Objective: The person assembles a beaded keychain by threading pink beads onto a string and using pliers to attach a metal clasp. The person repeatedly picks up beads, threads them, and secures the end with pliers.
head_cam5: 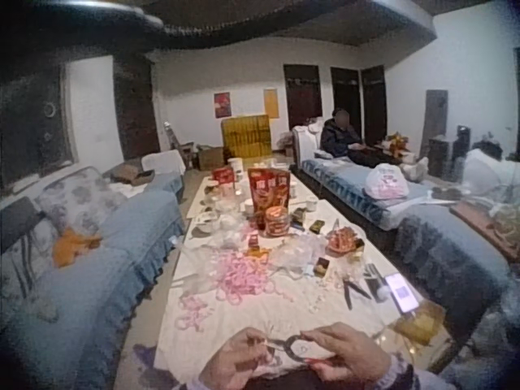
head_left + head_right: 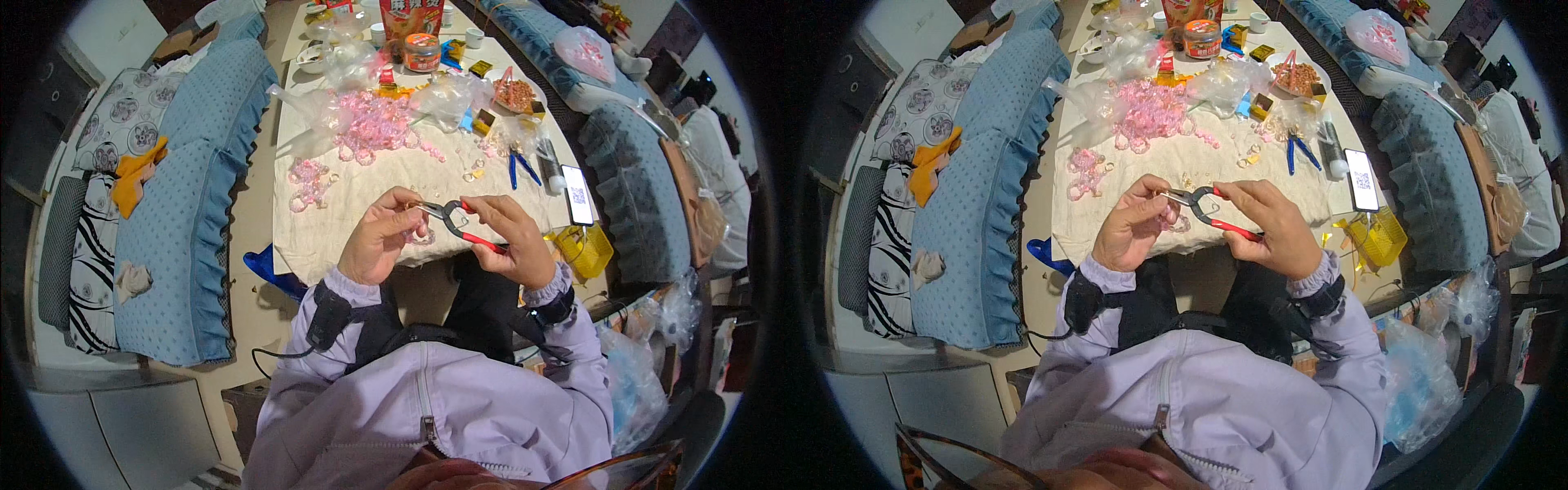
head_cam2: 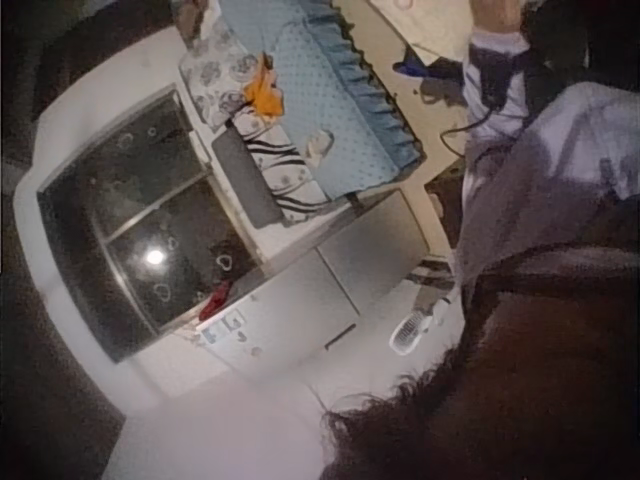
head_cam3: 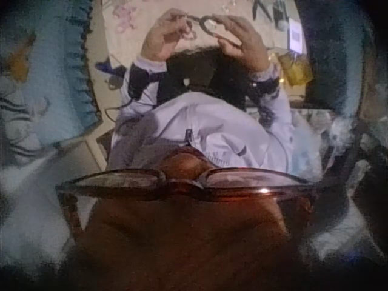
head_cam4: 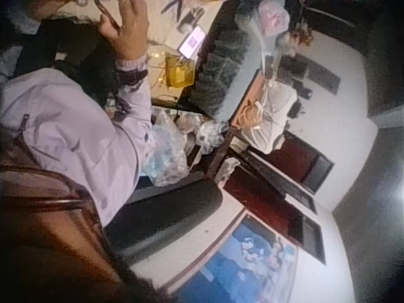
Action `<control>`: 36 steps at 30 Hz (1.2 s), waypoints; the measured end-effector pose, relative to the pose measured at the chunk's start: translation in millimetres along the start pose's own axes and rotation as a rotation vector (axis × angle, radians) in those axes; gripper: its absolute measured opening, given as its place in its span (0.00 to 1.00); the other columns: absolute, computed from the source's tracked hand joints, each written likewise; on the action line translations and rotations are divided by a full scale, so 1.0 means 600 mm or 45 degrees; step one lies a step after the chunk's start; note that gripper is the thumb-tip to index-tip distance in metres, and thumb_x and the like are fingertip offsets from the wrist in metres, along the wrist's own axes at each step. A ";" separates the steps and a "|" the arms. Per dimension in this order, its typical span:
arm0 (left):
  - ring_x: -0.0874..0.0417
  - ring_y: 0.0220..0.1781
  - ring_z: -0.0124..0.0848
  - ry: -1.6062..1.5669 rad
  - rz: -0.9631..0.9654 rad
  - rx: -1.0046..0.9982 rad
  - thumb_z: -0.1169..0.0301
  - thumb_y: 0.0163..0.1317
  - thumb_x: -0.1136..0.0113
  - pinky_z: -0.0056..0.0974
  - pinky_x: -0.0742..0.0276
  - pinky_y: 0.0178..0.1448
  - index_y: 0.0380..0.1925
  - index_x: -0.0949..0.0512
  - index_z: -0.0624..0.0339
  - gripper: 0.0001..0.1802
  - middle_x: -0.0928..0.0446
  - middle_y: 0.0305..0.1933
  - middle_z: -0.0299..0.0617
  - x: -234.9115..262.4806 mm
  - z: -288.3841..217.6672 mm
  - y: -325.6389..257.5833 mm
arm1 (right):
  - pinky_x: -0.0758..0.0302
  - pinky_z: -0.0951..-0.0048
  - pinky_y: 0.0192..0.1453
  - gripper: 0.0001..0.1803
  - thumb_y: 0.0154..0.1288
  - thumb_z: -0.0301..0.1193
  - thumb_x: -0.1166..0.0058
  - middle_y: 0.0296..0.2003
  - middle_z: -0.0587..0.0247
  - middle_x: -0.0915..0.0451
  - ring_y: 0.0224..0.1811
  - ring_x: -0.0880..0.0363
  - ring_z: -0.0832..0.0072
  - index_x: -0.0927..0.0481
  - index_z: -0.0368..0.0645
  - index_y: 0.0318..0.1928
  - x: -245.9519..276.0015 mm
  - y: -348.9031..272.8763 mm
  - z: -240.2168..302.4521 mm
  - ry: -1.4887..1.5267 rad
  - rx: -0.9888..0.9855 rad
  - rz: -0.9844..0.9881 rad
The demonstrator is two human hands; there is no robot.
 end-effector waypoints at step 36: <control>0.23 0.33 0.28 0.348 -0.184 -0.070 0.70 0.69 0.40 0.32 0.28 0.40 0.53 0.28 0.64 0.16 0.21 0.32 0.43 -0.008 -0.001 0.001 | 0.27 0.70 0.36 0.25 0.57 0.30 0.36 0.28 0.57 0.27 0.30 0.25 0.67 0.19 0.38 0.56 -0.026 -0.003 -0.034 0.172 -0.052 -0.122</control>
Point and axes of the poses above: each hand's wrist, its own y-axis towards the middle knuckle, its own x-axis out of the back of the hand, z = x × y, the point moved 3 cm from there along y, towards the middle knuckle
